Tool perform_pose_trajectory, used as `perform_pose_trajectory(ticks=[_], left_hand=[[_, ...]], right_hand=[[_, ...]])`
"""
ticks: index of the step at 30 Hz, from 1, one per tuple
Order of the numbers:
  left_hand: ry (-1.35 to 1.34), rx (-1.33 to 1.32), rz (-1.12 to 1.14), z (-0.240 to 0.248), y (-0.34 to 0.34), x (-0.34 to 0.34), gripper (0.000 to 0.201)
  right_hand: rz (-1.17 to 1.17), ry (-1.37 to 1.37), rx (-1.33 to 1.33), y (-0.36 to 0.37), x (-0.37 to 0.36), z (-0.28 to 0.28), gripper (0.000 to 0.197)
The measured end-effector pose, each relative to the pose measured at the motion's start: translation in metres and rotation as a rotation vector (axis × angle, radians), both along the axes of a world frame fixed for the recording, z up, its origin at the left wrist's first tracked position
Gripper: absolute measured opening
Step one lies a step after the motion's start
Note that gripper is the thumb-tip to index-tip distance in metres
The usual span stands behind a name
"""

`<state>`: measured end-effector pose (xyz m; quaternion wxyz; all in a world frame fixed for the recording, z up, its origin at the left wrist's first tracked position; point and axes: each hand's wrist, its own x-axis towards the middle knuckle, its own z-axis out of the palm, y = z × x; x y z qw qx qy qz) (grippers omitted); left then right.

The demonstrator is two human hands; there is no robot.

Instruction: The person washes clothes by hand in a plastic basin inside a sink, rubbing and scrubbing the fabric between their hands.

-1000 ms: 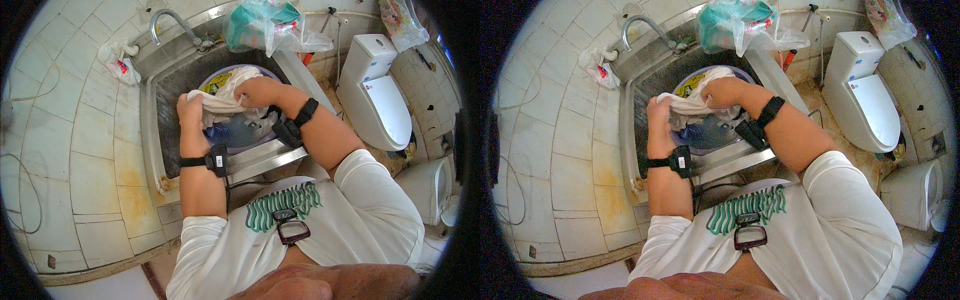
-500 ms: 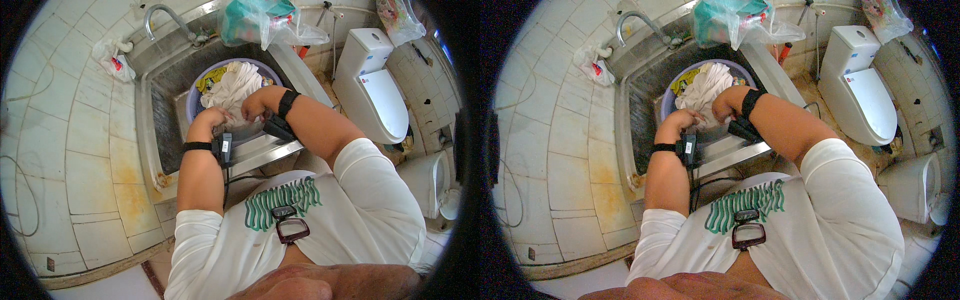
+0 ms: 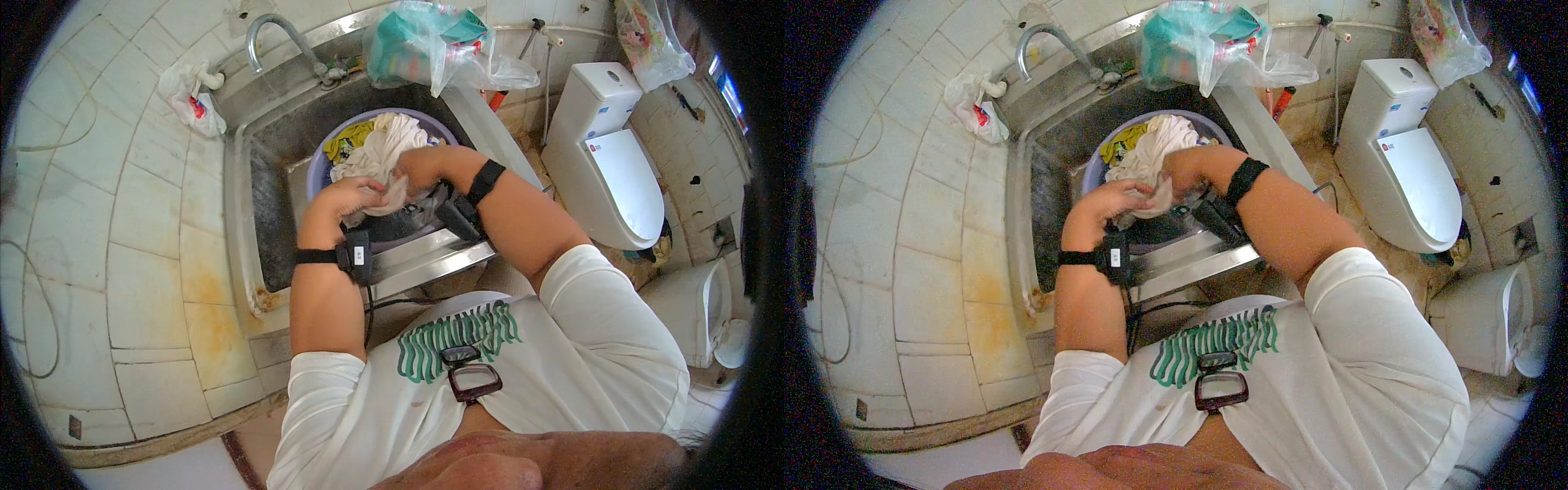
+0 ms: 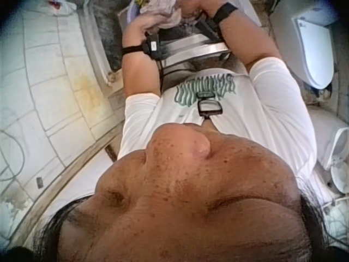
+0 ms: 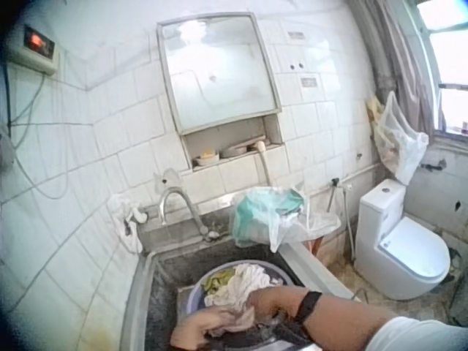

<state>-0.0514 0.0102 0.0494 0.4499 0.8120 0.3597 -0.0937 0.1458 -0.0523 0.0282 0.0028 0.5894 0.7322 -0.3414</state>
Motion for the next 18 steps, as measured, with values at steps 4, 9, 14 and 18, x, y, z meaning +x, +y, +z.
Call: perform_pose_trajectory(ticks=[4,9,14,18], left_hand=[[-0.086,0.124,0.129,-0.013,0.019,-0.011,0.049],[-0.532,-0.054,0.523,0.004,0.008,0.000,0.042],[-1.036,-0.392,0.572,0.005,-0.001,0.015,0.033],[-1.207,-0.726,0.600,0.014,-0.015,0.028,0.033]], right_hand=[[-0.248,0.189,0.610,0.005,0.011,0.013,0.035],[-0.583,0.614,0.560,0.005,0.007,0.024,0.035],[-0.665,0.821,0.650,0.012,-0.003,0.016,0.029],[-0.661,0.738,0.780,0.005,-0.014,0.023,0.029]])
